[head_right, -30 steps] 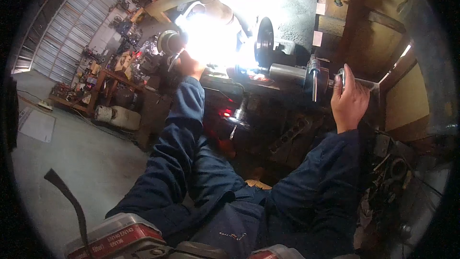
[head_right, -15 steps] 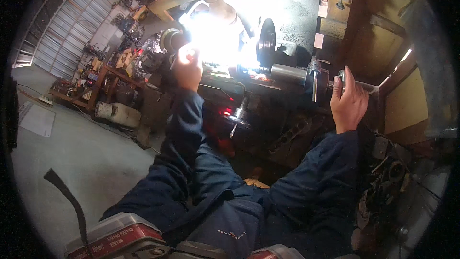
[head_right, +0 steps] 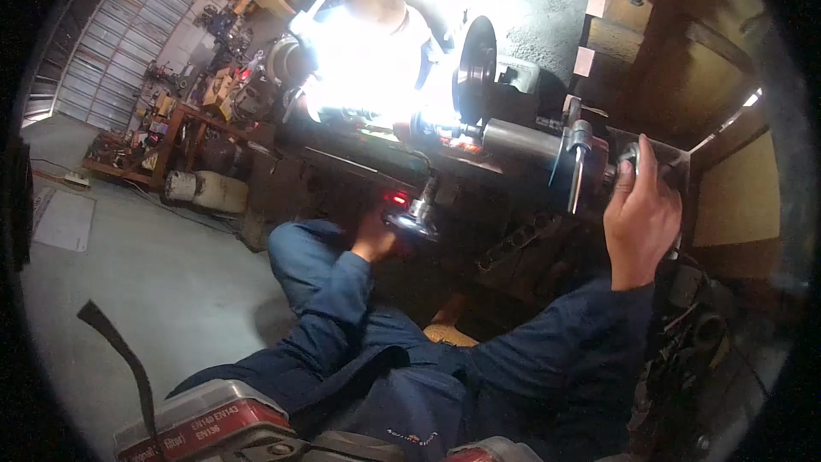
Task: The person uses a mechanical sharpening machine to sharpen a tool, rotating various adjustment wheels by hand and measuring the workpiece with a caliper.
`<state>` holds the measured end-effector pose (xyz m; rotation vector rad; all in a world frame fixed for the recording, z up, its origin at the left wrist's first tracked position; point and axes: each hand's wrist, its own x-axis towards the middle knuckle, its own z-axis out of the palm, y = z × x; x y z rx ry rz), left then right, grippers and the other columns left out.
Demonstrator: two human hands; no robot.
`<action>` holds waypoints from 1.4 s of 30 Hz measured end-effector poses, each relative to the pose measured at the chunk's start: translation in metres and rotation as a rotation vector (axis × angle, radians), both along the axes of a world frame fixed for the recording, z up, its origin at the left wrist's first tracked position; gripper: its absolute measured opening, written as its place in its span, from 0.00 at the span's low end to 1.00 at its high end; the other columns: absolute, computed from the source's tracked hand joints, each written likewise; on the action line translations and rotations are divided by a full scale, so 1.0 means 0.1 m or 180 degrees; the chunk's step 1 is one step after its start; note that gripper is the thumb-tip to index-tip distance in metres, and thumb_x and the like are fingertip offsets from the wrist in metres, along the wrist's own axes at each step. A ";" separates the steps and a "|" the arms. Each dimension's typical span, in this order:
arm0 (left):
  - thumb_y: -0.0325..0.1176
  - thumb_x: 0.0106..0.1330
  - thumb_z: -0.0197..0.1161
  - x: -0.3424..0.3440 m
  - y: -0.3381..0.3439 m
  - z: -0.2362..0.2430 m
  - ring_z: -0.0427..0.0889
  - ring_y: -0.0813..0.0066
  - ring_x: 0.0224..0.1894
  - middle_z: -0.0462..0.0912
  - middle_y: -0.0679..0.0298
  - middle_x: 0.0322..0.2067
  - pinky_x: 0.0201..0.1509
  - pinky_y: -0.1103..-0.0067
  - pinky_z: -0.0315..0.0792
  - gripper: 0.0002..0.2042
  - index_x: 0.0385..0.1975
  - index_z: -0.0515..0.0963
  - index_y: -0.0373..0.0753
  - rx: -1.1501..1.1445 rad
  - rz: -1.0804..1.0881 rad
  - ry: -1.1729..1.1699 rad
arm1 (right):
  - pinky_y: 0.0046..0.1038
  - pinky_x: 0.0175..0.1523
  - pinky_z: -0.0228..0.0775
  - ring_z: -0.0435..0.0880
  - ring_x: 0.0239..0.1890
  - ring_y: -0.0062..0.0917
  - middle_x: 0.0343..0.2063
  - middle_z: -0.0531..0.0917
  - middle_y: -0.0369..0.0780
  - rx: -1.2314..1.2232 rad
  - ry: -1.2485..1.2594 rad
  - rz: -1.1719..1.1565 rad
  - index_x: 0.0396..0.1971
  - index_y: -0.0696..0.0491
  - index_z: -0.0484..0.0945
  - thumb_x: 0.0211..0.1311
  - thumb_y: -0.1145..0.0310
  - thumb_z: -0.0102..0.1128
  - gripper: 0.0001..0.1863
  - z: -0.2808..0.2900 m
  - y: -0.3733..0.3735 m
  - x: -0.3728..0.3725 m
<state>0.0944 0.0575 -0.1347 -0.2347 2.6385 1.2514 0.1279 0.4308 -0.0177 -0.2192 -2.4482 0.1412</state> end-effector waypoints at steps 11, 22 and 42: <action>0.30 0.64 0.47 0.04 -0.06 -0.03 0.60 0.86 0.16 0.65 0.74 0.17 0.17 0.88 0.51 0.09 0.39 0.72 0.39 0.2882 0.0286 -0.3086 | 0.32 0.42 0.72 0.80 0.44 0.38 0.46 0.80 0.44 -0.0403 -0.0308 -0.0205 0.52 0.50 0.73 0.69 0.66 0.43 0.16 -0.07 -0.01 -0.17; 0.31 0.64 0.50 0.19 0.00 -0.89 0.56 0.89 0.15 0.63 0.74 0.17 0.16 0.90 0.51 0.04 0.34 0.71 0.41 0.3028 0.0643 -0.3477 | 0.30 0.48 0.72 0.80 0.48 0.35 0.47 0.79 0.43 -0.0654 -0.0569 -0.0247 0.51 0.57 0.73 0.69 0.69 0.40 0.17 -0.08 -0.05 -0.25; 0.32 0.56 0.61 -0.11 -0.35 0.08 0.78 0.61 0.28 0.78 0.57 0.27 0.31 0.74 0.73 0.12 0.38 0.75 0.33 -0.0670 -0.2452 -0.0940 | 0.30 0.54 0.68 0.78 0.51 0.36 0.46 0.80 0.47 -0.1052 -0.1114 -0.0359 0.52 0.57 0.74 0.69 0.63 0.39 0.20 -0.01 0.05 -0.35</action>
